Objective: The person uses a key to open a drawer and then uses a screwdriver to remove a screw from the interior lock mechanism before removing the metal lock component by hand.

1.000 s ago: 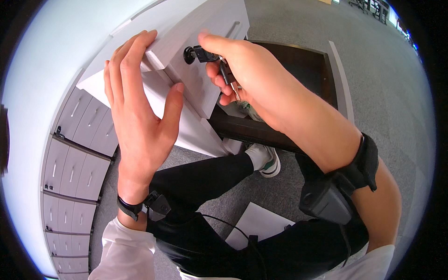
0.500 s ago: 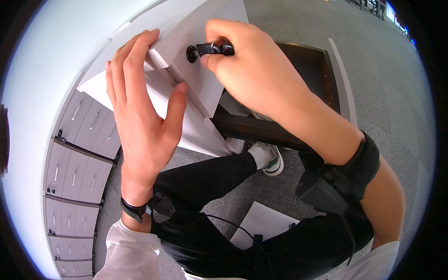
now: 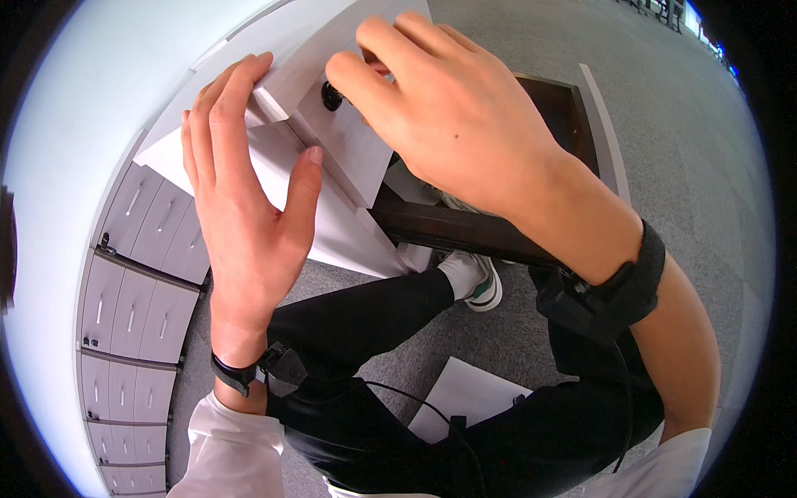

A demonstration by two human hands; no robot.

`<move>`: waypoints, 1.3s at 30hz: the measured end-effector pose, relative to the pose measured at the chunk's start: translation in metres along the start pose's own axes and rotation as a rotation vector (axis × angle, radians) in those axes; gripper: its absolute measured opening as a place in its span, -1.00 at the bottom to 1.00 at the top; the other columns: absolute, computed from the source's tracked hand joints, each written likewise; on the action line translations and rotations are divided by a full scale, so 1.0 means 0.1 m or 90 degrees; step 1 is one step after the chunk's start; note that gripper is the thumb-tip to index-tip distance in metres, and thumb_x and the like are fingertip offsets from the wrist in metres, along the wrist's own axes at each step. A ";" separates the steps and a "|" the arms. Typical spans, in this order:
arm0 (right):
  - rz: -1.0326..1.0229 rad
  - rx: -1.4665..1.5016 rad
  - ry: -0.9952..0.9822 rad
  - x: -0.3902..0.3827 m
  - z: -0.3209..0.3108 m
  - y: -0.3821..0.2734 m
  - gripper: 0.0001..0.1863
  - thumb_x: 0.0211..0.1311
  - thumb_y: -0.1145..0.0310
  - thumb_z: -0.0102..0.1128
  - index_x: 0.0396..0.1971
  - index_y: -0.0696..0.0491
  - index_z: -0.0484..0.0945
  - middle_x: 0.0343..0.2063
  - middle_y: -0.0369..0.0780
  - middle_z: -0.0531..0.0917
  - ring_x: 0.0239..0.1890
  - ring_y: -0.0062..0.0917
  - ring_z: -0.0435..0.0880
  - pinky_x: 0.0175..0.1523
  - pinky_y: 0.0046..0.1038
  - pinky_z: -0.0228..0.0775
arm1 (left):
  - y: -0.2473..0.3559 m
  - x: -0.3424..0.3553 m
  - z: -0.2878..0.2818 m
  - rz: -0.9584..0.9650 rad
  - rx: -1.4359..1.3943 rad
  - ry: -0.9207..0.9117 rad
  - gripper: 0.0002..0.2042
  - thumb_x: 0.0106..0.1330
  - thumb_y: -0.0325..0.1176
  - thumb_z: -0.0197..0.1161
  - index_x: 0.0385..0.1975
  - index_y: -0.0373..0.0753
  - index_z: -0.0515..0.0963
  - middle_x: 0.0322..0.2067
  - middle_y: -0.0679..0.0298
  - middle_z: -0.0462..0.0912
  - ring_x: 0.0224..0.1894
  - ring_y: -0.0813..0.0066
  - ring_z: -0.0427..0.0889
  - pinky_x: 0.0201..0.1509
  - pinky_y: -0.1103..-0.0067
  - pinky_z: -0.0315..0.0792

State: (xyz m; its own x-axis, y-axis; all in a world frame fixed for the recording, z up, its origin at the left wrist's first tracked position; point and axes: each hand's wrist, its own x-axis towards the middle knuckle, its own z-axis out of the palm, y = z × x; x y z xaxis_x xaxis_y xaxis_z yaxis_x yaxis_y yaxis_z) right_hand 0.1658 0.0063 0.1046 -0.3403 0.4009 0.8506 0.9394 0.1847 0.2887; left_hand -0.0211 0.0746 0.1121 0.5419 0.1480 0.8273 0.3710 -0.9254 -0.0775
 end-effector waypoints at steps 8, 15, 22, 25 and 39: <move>-0.055 -0.032 0.045 -0.09 0.07 0.03 -0.68 -0.10 0.53 0.40 -0.28 0.17 0.54 -0.41 -0.21 0.48 -0.36 -0.38 0.51 -0.25 -0.43 0.45 | 0.00 0.00 0.00 0.003 -0.006 -0.003 -0.35 0.04 -0.57 0.29 0.24 -0.27 0.32 0.14 0.04 0.41 0.20 0.03 0.35 0.31 0.26 0.21; 0.097 0.095 -0.026 -0.04 0.06 -0.02 -0.83 0.22 0.40 0.26 -0.36 0.21 0.56 -0.52 -0.20 0.50 -0.50 -0.38 0.51 -0.32 -0.38 0.38 | 0.00 0.00 -0.01 0.002 -0.013 -0.006 -0.34 0.04 -0.58 0.29 0.25 -0.27 0.32 0.14 0.04 0.41 0.20 0.03 0.35 0.31 0.25 0.21; 0.516 0.443 -0.249 0.17 -0.08 -0.04 -0.60 0.39 0.21 0.00 -0.32 0.28 0.64 -0.55 -0.09 0.69 -0.49 -0.29 0.69 -0.30 -0.33 0.45 | 0.00 -0.01 -0.01 -0.005 0.009 -0.012 -0.34 0.05 -0.57 0.28 0.25 -0.26 0.31 0.15 0.04 0.40 0.21 0.02 0.35 0.31 0.25 0.22; 0.531 0.509 -0.278 0.19 -0.11 0.02 -0.52 0.43 0.14 -0.06 -0.37 0.29 0.64 -0.60 -0.12 0.67 -0.49 -0.35 0.67 -0.30 -0.39 0.44 | 0.02 0.00 -0.01 -0.001 0.002 -0.009 -0.34 0.05 -0.57 0.28 0.25 -0.26 0.30 0.16 0.05 0.40 0.21 0.03 0.35 0.32 0.25 0.20; 0.373 0.302 -0.211 -0.34 0.45 0.57 -0.46 0.00 0.60 0.04 0.10 0.18 0.49 0.12 -0.05 0.49 0.21 -0.13 0.44 0.28 -0.31 0.35 | 0.00 0.00 -0.01 -0.004 0.007 -0.008 -0.35 0.04 -0.60 0.26 0.24 -0.28 0.32 0.17 0.05 0.41 0.23 0.03 0.35 0.33 0.24 0.19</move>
State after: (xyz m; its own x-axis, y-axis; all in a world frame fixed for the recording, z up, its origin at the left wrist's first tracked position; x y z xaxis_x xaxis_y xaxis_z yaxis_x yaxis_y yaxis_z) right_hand 0.2294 0.0440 0.0724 0.1359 0.7804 0.6103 0.8764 0.1926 -0.4414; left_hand -0.0221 0.0740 0.1129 0.5487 0.1581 0.8210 0.3823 -0.9207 -0.0782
